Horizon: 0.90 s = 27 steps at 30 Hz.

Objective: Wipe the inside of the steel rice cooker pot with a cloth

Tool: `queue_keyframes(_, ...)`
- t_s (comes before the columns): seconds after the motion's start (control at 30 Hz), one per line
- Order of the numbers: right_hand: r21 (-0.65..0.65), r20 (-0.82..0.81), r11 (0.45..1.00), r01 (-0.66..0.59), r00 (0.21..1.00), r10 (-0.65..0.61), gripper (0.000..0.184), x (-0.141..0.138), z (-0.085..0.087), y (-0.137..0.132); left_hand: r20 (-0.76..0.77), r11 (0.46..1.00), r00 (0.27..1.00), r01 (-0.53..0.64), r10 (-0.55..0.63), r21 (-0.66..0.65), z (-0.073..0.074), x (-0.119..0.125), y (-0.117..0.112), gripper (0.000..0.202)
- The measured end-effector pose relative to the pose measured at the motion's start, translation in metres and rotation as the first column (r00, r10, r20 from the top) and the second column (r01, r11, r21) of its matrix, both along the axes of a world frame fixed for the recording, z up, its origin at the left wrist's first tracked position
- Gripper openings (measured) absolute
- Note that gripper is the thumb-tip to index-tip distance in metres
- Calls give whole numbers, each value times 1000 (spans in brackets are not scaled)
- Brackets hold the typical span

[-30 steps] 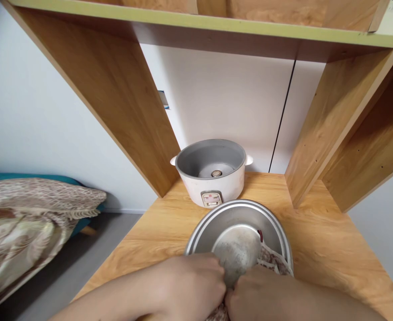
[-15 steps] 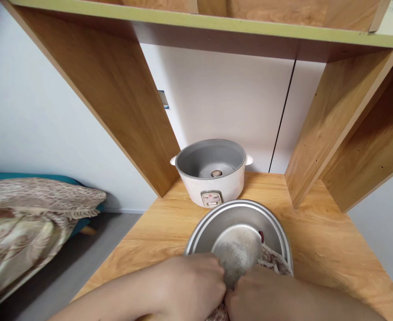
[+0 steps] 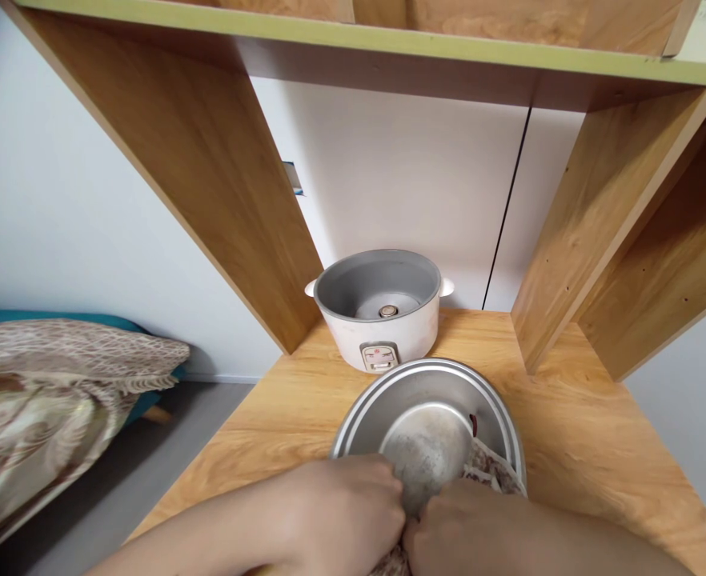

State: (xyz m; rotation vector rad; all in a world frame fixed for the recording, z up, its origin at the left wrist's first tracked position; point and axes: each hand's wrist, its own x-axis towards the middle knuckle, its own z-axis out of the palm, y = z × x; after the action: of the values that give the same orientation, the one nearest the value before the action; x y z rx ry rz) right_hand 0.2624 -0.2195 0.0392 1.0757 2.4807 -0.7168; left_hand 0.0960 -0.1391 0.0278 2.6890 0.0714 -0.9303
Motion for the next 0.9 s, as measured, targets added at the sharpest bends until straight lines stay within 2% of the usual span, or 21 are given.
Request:
queue_keyframes(0.07, -36, 78, 999, -4, 997, 7, 36, -3, 8, 2, -4, 1000, 1000, 2, -2, -2, 2, 0, 0, 30)
queue_keyframes(0.2, -69, 43, 997, 21, 999, -18, 33, -4, 14, 4, 14, 1000, 1000, -17, 17, -13, 1, -2, -1, 31)
queue_keyframes(0.33, -7, 14, 1000, 24, 1000, -24, 33, 0, 2, 0, 30, 1000, 999, -21, 21, -14, -5, -3, -1, 28)
queue_keyframes(0.43, 52, 33, 998, -26, 999, 24, 34, 4, -8, -1, 40, 1000, 999, -10, 10, -1, -6, -2, 0, 29)
queue_keyframes(0.57, 58, -12, 993, -106, 994, 107, 33, 7, -19, -1, 9, 1000, 1000, 5, -5, 6, -3, -1, 1, 32)
queue_keyframes(0.7, 165, -82, 984, -62, 994, 76, 29, 9, -31, -4, 11, 1000, 1000, -10, 10, 3, 3, 0, 0, 30)
queue_keyframes(0.9, 93, -35, 995, -23, 999, 26, 31, 8, -28, -4, 2, 1000, 1000, 24, -24, 10, 4, 0, -1, 30)
